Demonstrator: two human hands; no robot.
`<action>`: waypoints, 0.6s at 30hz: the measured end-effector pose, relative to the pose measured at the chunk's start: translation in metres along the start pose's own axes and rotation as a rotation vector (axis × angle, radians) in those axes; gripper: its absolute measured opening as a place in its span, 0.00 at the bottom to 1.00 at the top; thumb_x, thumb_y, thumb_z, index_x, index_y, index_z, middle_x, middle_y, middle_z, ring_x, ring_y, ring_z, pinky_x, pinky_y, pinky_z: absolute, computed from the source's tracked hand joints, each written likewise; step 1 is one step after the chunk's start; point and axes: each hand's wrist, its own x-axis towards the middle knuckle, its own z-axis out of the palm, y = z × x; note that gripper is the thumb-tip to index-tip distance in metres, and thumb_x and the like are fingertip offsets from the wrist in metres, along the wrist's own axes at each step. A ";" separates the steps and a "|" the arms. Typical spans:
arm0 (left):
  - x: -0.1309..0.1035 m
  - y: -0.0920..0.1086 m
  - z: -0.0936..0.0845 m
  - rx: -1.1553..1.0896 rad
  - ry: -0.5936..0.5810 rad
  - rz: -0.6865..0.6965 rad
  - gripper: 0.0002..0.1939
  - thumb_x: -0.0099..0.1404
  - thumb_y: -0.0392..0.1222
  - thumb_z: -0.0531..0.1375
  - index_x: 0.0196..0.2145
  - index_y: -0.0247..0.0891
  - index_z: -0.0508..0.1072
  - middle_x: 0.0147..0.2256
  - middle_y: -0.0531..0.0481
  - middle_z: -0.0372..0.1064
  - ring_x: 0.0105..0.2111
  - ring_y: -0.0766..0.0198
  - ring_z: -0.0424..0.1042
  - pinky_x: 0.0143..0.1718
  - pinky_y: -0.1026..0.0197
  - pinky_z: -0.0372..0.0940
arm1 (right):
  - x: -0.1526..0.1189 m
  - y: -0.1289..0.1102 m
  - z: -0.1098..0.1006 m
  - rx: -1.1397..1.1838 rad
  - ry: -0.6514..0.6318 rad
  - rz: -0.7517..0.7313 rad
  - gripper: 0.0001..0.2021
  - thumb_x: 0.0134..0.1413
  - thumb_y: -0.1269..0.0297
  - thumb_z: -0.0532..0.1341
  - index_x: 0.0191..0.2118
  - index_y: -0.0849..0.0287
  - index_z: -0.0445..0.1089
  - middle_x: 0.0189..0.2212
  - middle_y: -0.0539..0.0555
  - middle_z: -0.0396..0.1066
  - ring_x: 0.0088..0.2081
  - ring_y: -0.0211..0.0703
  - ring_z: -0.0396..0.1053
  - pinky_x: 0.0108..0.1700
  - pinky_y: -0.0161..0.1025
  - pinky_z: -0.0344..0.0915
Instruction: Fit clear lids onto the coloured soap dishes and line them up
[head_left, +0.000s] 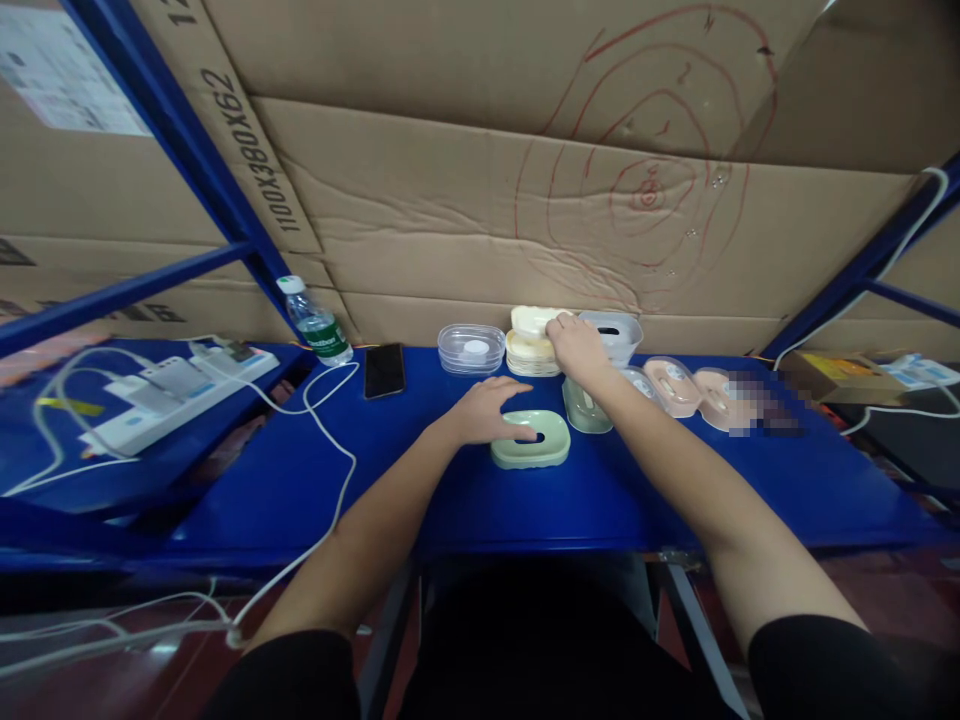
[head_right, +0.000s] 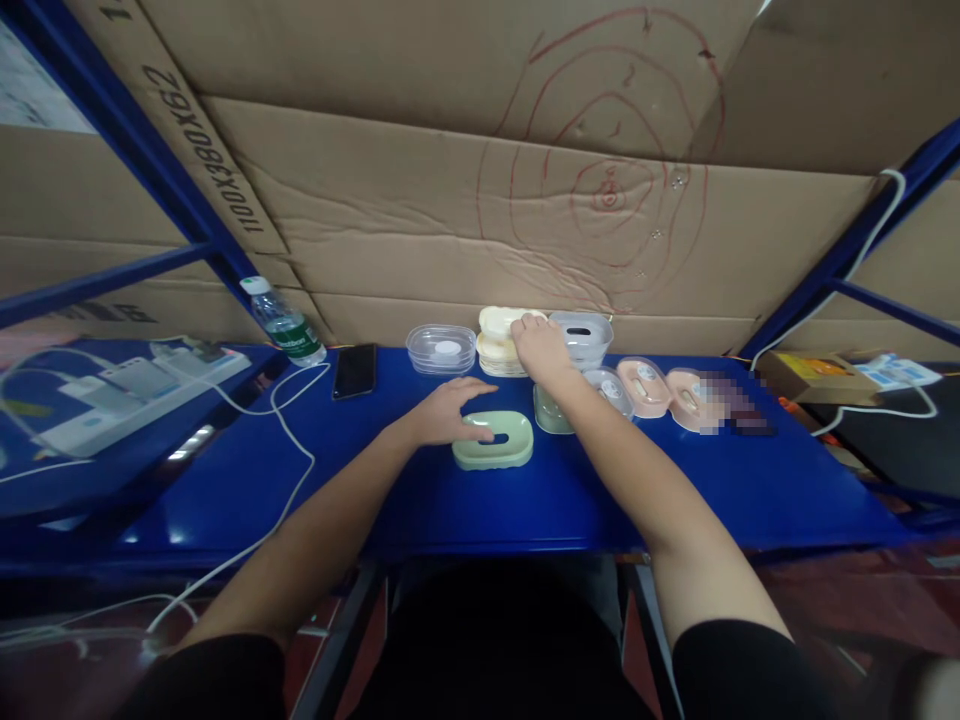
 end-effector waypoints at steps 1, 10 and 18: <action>-0.002 0.003 -0.001 0.011 -0.057 0.020 0.51 0.56 0.69 0.79 0.71 0.47 0.75 0.67 0.38 0.76 0.66 0.37 0.76 0.68 0.39 0.68 | -0.001 0.001 -0.002 0.019 0.025 0.008 0.20 0.78 0.73 0.48 0.62 0.68 0.74 0.59 0.74 0.77 0.59 0.63 0.73 0.57 0.52 0.63; -0.003 0.006 -0.006 0.116 -0.137 -0.045 0.50 0.60 0.70 0.76 0.73 0.47 0.73 0.67 0.36 0.76 0.67 0.31 0.74 0.69 0.35 0.65 | -0.061 0.004 -0.014 0.585 0.461 -0.014 0.12 0.79 0.61 0.50 0.50 0.55 0.70 0.54 0.66 0.76 0.57 0.61 0.71 0.60 0.57 0.64; 0.008 -0.014 0.001 0.154 0.121 -0.095 0.39 0.65 0.57 0.76 0.68 0.41 0.74 0.67 0.34 0.76 0.69 0.34 0.71 0.70 0.33 0.64 | -0.111 0.011 0.007 1.316 0.185 -0.048 0.23 0.76 0.33 0.56 0.48 0.49 0.64 0.37 0.51 0.67 0.36 0.48 0.65 0.40 0.45 0.67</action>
